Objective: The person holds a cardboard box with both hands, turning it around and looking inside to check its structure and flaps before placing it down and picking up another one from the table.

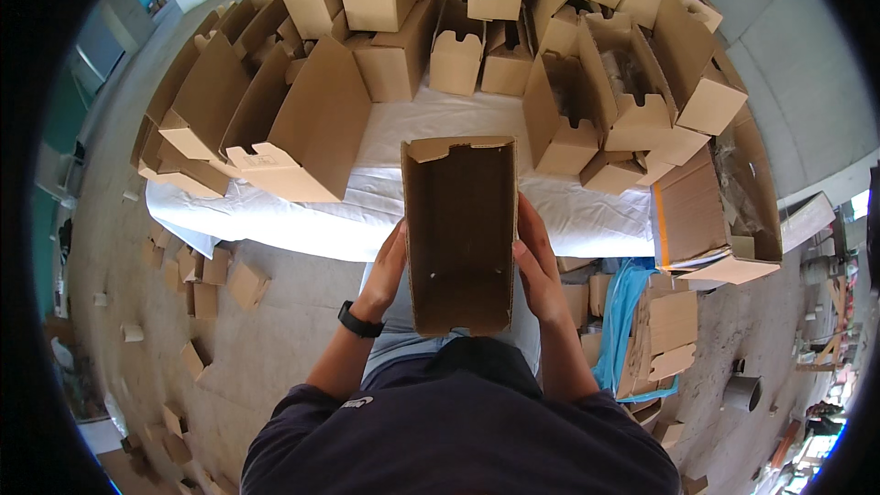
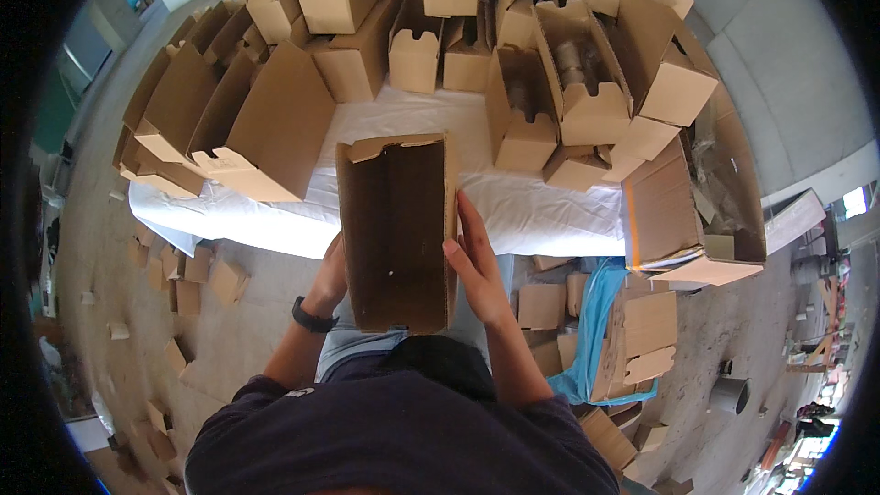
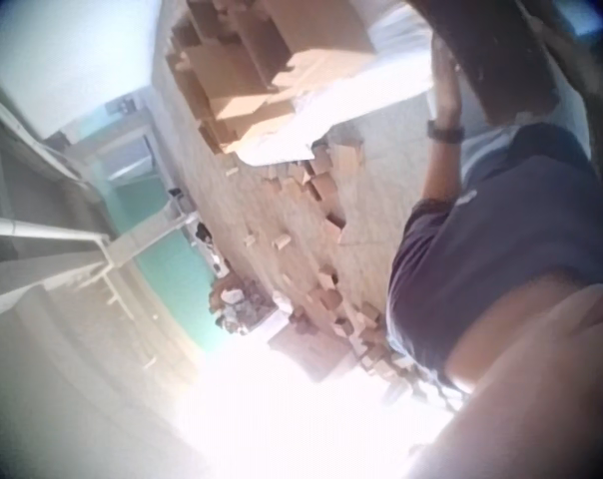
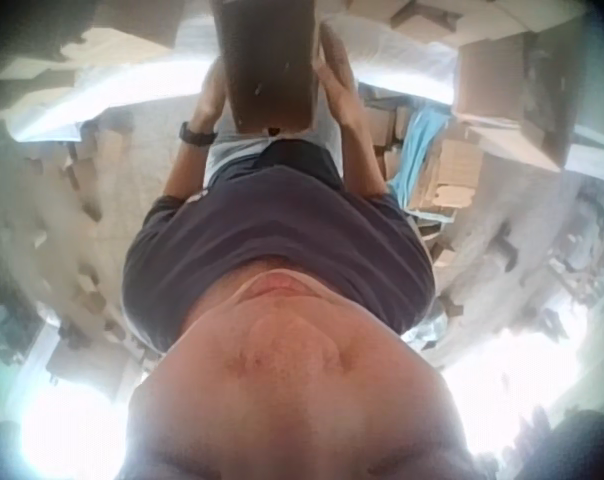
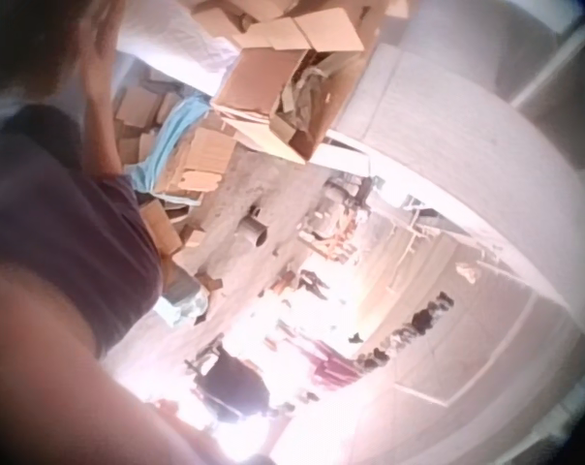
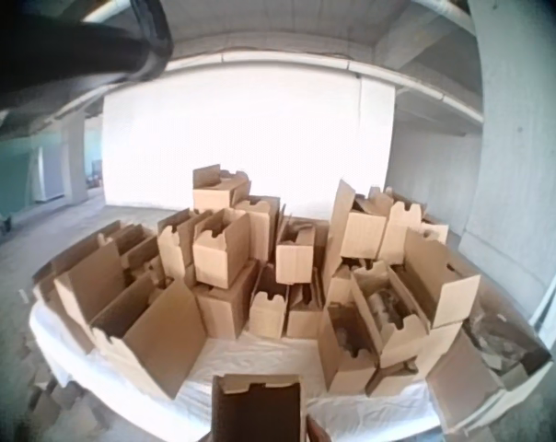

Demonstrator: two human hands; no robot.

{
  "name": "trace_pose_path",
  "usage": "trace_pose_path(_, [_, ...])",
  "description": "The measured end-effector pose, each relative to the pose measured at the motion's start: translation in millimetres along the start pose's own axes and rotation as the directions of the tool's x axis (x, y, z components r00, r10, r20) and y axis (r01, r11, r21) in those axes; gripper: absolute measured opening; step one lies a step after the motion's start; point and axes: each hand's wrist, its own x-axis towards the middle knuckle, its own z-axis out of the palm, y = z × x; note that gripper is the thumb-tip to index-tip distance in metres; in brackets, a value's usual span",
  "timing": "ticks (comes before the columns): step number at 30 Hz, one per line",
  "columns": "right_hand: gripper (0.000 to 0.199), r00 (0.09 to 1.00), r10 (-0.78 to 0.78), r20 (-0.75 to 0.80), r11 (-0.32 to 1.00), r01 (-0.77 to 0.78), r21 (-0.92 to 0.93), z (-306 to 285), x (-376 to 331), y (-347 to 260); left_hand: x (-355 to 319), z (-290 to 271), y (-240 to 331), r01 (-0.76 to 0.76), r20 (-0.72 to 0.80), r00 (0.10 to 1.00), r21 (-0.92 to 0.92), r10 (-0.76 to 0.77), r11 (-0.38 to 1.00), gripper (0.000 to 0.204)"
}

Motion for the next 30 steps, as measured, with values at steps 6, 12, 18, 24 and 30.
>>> trace_pose_path(6, [0.056,0.982,0.067,-0.179,0.998,-0.063,0.032,-2.7,-4.9,3.9,-28.0,21.0,23.4,-0.393,-0.021,0.918,0.088,0.396,0.915,0.089])
trace_pose_path(12, [0.055,0.975,0.059,-0.215,0.998,-0.058,0.014,12.3,3.0,-0.9,-42.9,36.2,35.6,-0.578,0.195,0.812,0.398,0.551,0.712,0.111])
trace_pose_path(18, [0.057,0.977,0.006,-0.214,1.0,-0.008,-0.009,21.0,24.8,-6.0,-20.6,34.0,56.7,-0.633,0.177,0.737,0.52,0.652,0.574,0.101])
trace_pose_path(24, [0.063,0.981,-0.091,-0.169,0.995,0.098,0.035,25.0,62.1,-9.3,18.8,19.5,79.5,-0.58,0.021,0.756,0.484,0.655,0.655,0.078])
trace_pose_path(30, [0.062,0.97,-0.142,-0.195,0.989,0.129,-0.078,26.9,68.4,-4.4,4.6,22.2,87.1,-0.612,0.133,0.574,0.724,0.808,0.316,0.058])
